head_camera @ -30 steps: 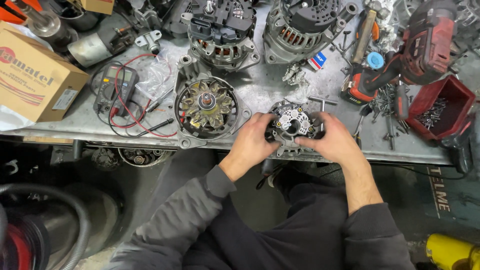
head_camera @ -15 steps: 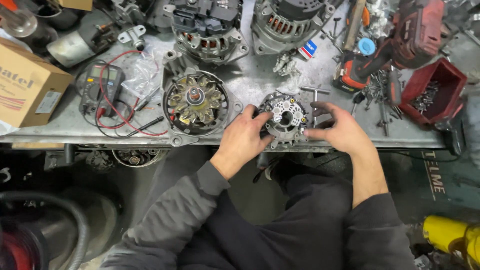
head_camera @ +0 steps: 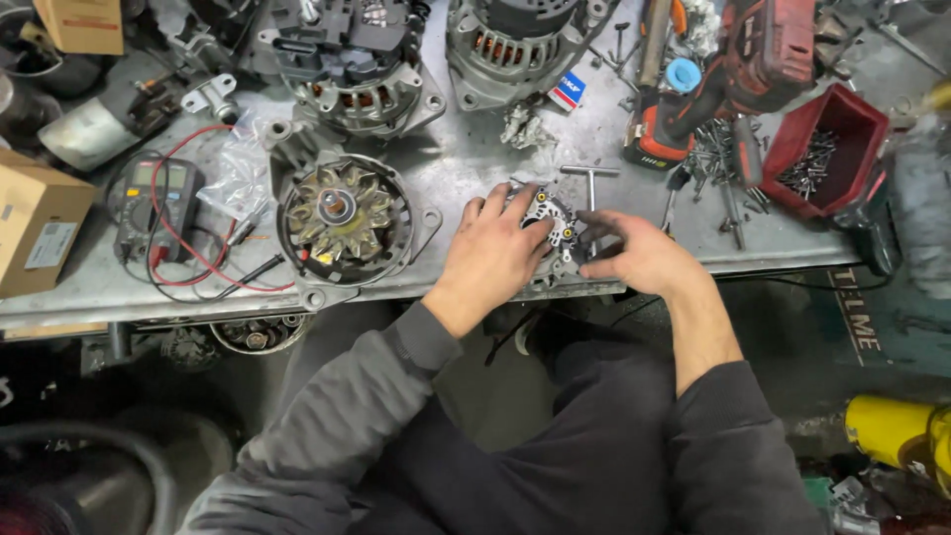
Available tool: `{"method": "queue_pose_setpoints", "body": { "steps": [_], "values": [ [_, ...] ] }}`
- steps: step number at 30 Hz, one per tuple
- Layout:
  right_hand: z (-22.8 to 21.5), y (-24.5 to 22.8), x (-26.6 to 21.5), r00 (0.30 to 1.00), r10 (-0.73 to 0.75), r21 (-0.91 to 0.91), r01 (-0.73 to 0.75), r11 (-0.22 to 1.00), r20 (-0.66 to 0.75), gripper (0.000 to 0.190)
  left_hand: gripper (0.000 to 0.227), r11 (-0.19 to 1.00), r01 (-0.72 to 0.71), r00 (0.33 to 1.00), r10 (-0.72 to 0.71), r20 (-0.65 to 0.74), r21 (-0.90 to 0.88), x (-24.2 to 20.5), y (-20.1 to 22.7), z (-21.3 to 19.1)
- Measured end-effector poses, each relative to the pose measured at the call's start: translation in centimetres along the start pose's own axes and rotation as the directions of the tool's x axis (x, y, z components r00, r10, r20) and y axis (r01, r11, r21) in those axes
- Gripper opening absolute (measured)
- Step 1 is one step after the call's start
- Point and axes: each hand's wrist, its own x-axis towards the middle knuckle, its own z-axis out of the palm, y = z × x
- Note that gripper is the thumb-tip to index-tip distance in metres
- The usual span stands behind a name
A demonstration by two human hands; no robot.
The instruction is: The person opens a small cardboard box and removes a black rubber ring. They then pick up a silver metal alternator housing and place the ring into a groove on its edge. The person rotates the housing to inspect the fit and then places it on the workbench.
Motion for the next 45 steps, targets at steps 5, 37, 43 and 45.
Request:
{"method": "queue_pose_setpoints", "body": {
  "steps": [5,37,43,45],
  "values": [
    [0.0,0.4,-0.2,0.997,-0.049,-0.007,0.050,0.999,0.058,0.078,0.041,0.996,-0.063,0.996,0.058,0.074,0.067,-1.0,0.2,-0.3],
    [1.5,-0.9,0.6,0.977,-0.108,-0.077,0.123,0.989,0.183,0.036,0.061,0.973,0.213,0.974,-0.220,-0.062,-0.093,-6.1,1.3,0.6],
    [1.1,-1.3,0.4,0.992,-0.101,-0.089,0.107,0.990,0.070,0.041,0.089,0.977,0.202,0.977,-0.206,-0.050,-0.074,-5.6,2.5,-0.4],
    [1.0,-1.3,0.3,0.995,-0.069,-0.072,0.074,0.995,0.071,0.042,0.094,0.976,0.212,0.977,-0.213,-0.008,-0.046,-5.6,2.3,-0.1]
  ]
}}
